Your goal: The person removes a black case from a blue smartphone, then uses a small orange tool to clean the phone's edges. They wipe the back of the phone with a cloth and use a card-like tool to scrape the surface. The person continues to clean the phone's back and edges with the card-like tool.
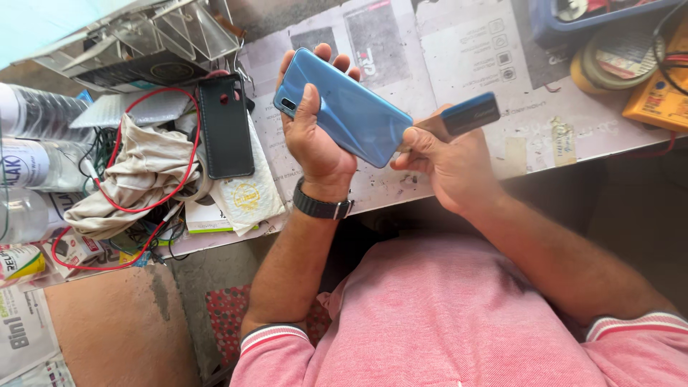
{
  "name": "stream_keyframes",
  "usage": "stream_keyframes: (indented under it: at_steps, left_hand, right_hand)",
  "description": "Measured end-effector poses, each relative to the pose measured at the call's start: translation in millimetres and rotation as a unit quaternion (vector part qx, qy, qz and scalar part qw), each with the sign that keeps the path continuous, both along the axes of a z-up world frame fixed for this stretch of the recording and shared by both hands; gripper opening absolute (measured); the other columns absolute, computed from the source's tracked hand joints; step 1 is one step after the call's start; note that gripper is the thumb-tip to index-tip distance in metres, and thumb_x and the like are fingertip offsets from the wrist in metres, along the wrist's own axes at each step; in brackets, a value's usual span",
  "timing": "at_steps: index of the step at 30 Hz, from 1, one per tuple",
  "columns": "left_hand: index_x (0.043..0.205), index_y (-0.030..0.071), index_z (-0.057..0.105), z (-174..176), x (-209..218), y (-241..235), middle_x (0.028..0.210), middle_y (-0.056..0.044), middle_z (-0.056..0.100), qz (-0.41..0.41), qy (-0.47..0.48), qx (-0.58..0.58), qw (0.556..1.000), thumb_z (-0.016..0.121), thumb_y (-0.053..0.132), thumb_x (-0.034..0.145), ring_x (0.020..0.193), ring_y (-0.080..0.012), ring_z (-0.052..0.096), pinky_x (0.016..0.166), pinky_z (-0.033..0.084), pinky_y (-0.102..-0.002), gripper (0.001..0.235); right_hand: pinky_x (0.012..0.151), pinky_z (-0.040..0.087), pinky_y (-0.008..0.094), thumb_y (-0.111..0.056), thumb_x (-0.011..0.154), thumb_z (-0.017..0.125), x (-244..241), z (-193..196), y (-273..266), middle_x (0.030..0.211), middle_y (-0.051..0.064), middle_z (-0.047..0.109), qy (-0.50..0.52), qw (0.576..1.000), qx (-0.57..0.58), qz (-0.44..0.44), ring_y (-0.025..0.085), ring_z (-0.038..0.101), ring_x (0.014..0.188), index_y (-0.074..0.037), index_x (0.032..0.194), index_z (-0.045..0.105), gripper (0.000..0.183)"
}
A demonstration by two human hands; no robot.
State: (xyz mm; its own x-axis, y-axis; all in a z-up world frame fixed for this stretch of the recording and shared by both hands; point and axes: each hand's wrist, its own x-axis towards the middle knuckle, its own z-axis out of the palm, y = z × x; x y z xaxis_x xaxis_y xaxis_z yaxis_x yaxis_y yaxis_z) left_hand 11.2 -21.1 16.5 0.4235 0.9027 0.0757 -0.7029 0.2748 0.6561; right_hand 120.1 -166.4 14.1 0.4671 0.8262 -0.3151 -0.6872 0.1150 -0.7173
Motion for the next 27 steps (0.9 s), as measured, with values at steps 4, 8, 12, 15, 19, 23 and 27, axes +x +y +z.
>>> stream_keyframes:
  at_steps: [4, 8, 12, 15, 19, 23, 27]
  left_hand:
    - [0.154, 0.010, 0.042, 4, 18, -9, 0.146, -0.021, 0.055, 0.036, -0.002, 0.005, 0.999, 0.058, 0.015, 0.106, 0.123, -0.0356, 0.061, 0.109, 0.052, -0.054, 0.051]
    - [0.153, 0.008, 0.041, 6, 34, -16, 0.144, -0.020, 0.055, 0.038, -0.057, 0.006, 0.998, 0.056, 0.014, 0.107, 0.120, -0.0364, 0.061, 0.107, 0.054, -0.056, 0.049]
    - [0.152, 0.008, 0.042, 9, 37, -20, 0.143, -0.020, 0.056, 0.021, -0.044, 0.003, 0.999, 0.054, 0.015, 0.106, 0.120, -0.0370, 0.063, 0.104, 0.055, -0.056, 0.048]
    - [0.152, 0.009, 0.043, 12, 38, -23, 0.143, -0.020, 0.057, 0.017, -0.043, 0.012, 0.999, 0.053, 0.012, 0.107, 0.120, -0.0365, 0.064, 0.105, 0.055, -0.052, 0.047]
    - [0.152, 0.009, 0.044, 16, 47, -23, 0.141, -0.021, 0.058, 0.052, -0.046, 0.012, 0.998, 0.050, 0.009, 0.105, 0.119, -0.0346, 0.065, 0.104, 0.055, -0.048, 0.047]
    - [0.151, 0.007, 0.044, 19, 55, -23, 0.141, -0.021, 0.057, 0.079, -0.039, 0.024, 0.996, 0.048, 0.009, 0.105, 0.119, -0.0349, 0.065, 0.104, 0.055, -0.049, 0.046]
    - [0.150, 0.009, 0.043, 10, 54, -25, 0.141, -0.020, 0.057, 0.107, -0.028, 0.008, 0.994, 0.047, 0.009, 0.105, 0.118, -0.0349, 0.064, 0.103, 0.054, -0.050, 0.046]
  right_hand:
    - [0.070, 0.064, 0.042, -0.001, 0.097, 0.069, 5, 0, 0, 0.090, 0.012, 0.067, 0.018, 0.999, 0.011, -0.040, 0.025, 0.069, 0.075, -0.002, 0.096, 0.056, 0.013]
    - [0.068, 0.064, 0.043, -0.006, 0.096, 0.070, 6, -2, -9, 0.088, 0.009, 0.065, 0.084, 0.995, 0.043, -0.029, 0.023, 0.068, 0.074, -0.004, 0.095, 0.054, 0.016]
    - [0.071, 0.064, 0.043, -0.009, 0.095, 0.072, 3, -9, -19, 0.090, 0.008, 0.063, 0.081, 0.994, 0.070, -0.023, 0.021, 0.068, 0.077, -0.005, 0.098, 0.055, 0.017]
    - [0.072, 0.064, 0.042, -0.015, 0.097, 0.072, 1, -14, -22, 0.091, 0.009, 0.064, 0.060, 0.995, 0.074, -0.029, 0.019, 0.066, 0.077, -0.004, 0.101, 0.057, 0.019]
    - [0.074, 0.067, 0.043, -0.019, 0.097, 0.073, -2, -12, -19, 0.091, 0.010, 0.064, 0.044, 0.994, 0.076, -0.062, 0.019, 0.067, 0.077, -0.002, 0.101, 0.059, 0.023]
    - [0.071, 0.066, 0.041, -0.018, 0.097, 0.072, -3, -5, -13, 0.092, 0.009, 0.065, 0.083, 0.990, 0.093, -0.064, 0.019, 0.067, 0.075, -0.003, 0.102, 0.059, 0.020]
    - [0.070, 0.065, 0.040, -0.015, 0.096, 0.072, -3, -11, -7, 0.093, 0.010, 0.066, 0.093, 0.991, 0.077, -0.052, 0.019, 0.067, 0.073, -0.002, 0.106, 0.062, 0.019]
